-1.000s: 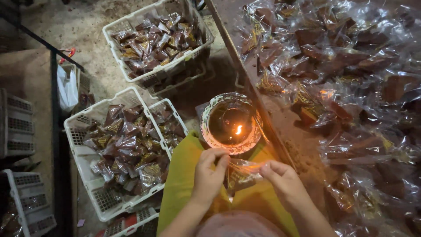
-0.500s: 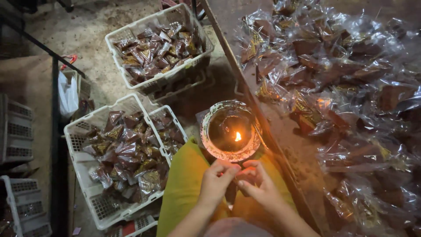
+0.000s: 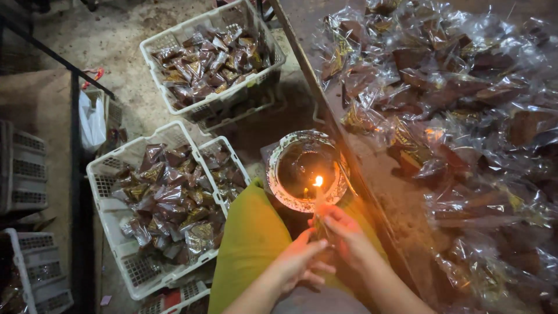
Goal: Sealing plastic bags containing food items by melting the edges over a candle flame
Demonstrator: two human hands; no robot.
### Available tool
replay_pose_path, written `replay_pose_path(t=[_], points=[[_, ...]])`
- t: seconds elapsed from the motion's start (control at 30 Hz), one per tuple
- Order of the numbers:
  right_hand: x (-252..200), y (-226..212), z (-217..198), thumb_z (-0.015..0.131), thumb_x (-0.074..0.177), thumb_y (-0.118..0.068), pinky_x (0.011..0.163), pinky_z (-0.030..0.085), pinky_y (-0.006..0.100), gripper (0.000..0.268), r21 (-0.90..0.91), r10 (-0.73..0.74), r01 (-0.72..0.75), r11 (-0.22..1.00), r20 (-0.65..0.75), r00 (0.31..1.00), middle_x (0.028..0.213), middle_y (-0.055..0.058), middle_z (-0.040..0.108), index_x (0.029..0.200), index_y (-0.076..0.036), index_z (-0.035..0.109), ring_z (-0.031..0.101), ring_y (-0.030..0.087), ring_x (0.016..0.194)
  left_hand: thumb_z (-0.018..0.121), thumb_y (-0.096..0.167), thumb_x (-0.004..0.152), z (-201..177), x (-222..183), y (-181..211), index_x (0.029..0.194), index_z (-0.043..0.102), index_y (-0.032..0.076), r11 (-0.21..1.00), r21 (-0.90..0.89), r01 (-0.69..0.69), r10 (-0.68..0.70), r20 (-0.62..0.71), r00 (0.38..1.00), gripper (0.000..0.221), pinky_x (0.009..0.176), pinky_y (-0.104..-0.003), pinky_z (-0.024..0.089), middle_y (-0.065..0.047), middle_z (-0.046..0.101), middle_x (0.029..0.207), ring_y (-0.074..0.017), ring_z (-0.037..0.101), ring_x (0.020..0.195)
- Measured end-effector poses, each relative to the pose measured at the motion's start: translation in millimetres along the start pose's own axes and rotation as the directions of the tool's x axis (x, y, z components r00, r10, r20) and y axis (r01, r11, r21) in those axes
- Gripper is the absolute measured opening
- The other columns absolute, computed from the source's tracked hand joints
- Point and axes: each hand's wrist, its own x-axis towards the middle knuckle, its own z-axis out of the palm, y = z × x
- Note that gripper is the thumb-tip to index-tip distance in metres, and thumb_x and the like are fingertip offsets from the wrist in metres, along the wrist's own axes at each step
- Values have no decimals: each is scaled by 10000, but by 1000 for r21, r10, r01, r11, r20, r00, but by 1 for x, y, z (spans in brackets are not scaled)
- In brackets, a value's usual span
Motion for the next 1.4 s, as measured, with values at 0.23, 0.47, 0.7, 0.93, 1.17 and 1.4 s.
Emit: replay_pose_path(t=[0.23,0.47,0.7,0.93,1.17,1.4], points=[[-16,-13,-11,720,913,-208,958,433,308,192,27,-178,176,984,185,966,1025,89,738,987,-34,684,665,186,1048,624,174,924,-2,-7,14,1385,572,200,536,688,-489,727,-82,682,464,992,-349,521,-52,645,1354,-227,681,1161],[-6,11,-12,894,746,-45,845,543,269,591,-94,-452,447,889,-41,891,789,-25,337,681,-161,318,766,300,1088,666,233,951,10,-27,18,1294,649,229,281,789,-546,835,79,544,344,711,-330,607,-55,678,1099,-215,745,824],[-85,-118,-78,656,872,-77,985,450,336,112,-770,-653,368,522,-83,753,1025,60,707,959,-87,727,638,186,1022,488,410,962,-57,-32,32,1276,584,74,671,-694,-262,447,96,889,470,552,-389,612,-145,695,921,-255,687,702],[-97,-149,-226,782,767,-252,1116,270,450,408,-780,-557,-574,-250,-369,744,1532,-29,574,1114,-465,784,377,257,1559,384,603,1054,-53,-28,32,1229,629,82,641,-756,-135,324,106,940,601,474,-266,539,-35,579,631,-157,615,523],[-130,-130,-114,858,703,-271,1240,245,484,279,-961,-773,153,-228,275,572,1286,-11,704,968,-315,787,567,299,1408,711,175,877,39,-37,38,1219,755,178,701,452,-551,606,30,795,344,1064,-281,483,-1,695,1327,-102,648,1185],[-124,-94,-4,613,884,-167,676,507,347,96,-774,-711,632,-37,464,528,802,24,724,898,-121,696,673,208,699,710,400,863,75,-49,30,1457,492,36,-511,760,-401,748,623,227,731,1150,-691,190,-121,586,1393,-280,528,1334]])
